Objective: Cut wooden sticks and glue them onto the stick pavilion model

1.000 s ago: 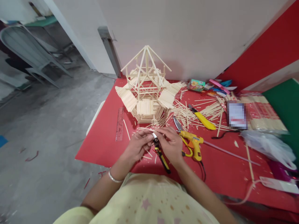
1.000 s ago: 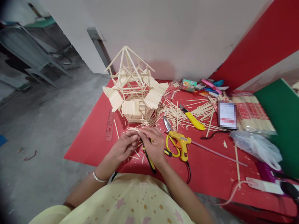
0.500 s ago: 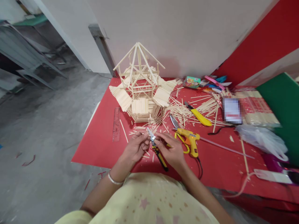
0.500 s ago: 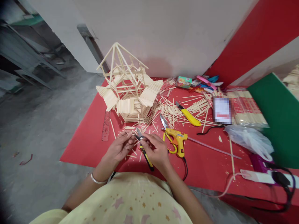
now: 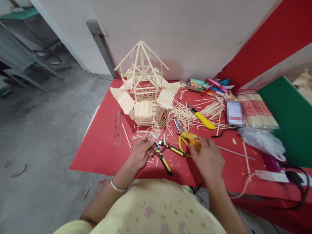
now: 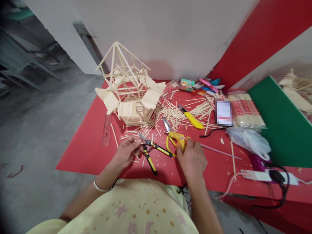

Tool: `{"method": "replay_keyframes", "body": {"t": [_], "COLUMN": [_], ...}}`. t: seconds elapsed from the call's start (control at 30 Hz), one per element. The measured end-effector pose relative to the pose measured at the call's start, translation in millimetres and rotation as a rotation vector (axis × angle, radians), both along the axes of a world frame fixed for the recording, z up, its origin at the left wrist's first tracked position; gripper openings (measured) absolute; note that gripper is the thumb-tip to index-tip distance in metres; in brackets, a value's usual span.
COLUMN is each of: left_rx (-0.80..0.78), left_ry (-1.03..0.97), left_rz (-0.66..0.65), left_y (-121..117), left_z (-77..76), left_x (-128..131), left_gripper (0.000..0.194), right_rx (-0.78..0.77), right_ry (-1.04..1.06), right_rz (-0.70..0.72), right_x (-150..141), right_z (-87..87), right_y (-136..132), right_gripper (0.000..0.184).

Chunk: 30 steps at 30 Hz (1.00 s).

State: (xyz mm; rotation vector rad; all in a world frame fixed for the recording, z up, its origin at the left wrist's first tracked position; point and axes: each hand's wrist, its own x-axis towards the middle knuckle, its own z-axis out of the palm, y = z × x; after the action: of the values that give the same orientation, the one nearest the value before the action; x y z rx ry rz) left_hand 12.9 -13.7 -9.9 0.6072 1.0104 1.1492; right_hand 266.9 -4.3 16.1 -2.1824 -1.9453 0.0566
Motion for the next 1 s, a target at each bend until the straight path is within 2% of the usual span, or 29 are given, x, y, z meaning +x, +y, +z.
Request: {"method": "replay_keyframes", "body": {"t": [0.07, 0.13, 0.23, 0.33, 0.43, 0.57, 0.63, 0.73, 0.83, 0.93, 1.0], "left_rx": [0.164, 0.409, 0.783, 0.883, 0.865, 0.817, 0.782, 0.746, 0.683, 0.491, 0.287], "left_ry": [0.232, 0.494, 0.83, 1.14, 1.274, 1.237, 1.176, 1.061, 0.961, 0.731, 0.458], "left_rz": [-0.08, -0.187, -0.408, -0.581, -0.64, -0.629, -0.63, -0.599, -0.524, -0.328, -0.179], "left_y": [0.0, 5.0, 19.8, 34.0, 38.6, 31.1, 25.5, 18.5, 14.9, 15.0, 16.7], "left_z": [-4.2, -7.0, -9.4, -9.9, -8.1, -6.5, -7.5, -9.2, -7.9, -5.0, -3.6], "left_x": [9.9, 26.7, 60.4, 88.7, 97.9, 88.6, 82.7, 76.7, 72.1, 63.8, 55.0], "left_gripper": [0.023, 0.017, 0.015, 0.02, 0.021, 0.021, 0.02, 0.015, 0.012, 0.011, 0.017], "right_rx": [-0.112, -0.173, -0.152, -0.022, 0.065, 0.034, 0.039, 0.151, 0.201, 0.049, -0.045], "right_ry": [-0.048, -0.021, 0.014, -0.005, -0.06, -0.103, -0.107, -0.108, -0.047, -0.028, -0.084], "right_rz": [-0.089, -0.109, -0.071, -0.09, -0.163, -0.175, -0.189, -0.183, -0.006, 0.203, 0.242], "right_x": [4.1, 6.7, 10.7, 21.0, 37.4, 52.4, 51.0, 36.1, 11.4, -11.3, -19.9], "right_z": [0.1, 0.5, -5.7, -21.3, -36.2, -42.0, -38.2, -25.0, -12.2, -14.0, -23.4], "right_y": [-2.7, -4.0, -5.4, -8.1, -10.7, -11.4, -10.8, -10.2, -11.2, -11.5, -10.2], "right_gripper": [0.045, 0.045, 0.044, 0.044, 0.045, 0.04, 0.039, 0.041, 0.039, 0.043, 0.05]}}
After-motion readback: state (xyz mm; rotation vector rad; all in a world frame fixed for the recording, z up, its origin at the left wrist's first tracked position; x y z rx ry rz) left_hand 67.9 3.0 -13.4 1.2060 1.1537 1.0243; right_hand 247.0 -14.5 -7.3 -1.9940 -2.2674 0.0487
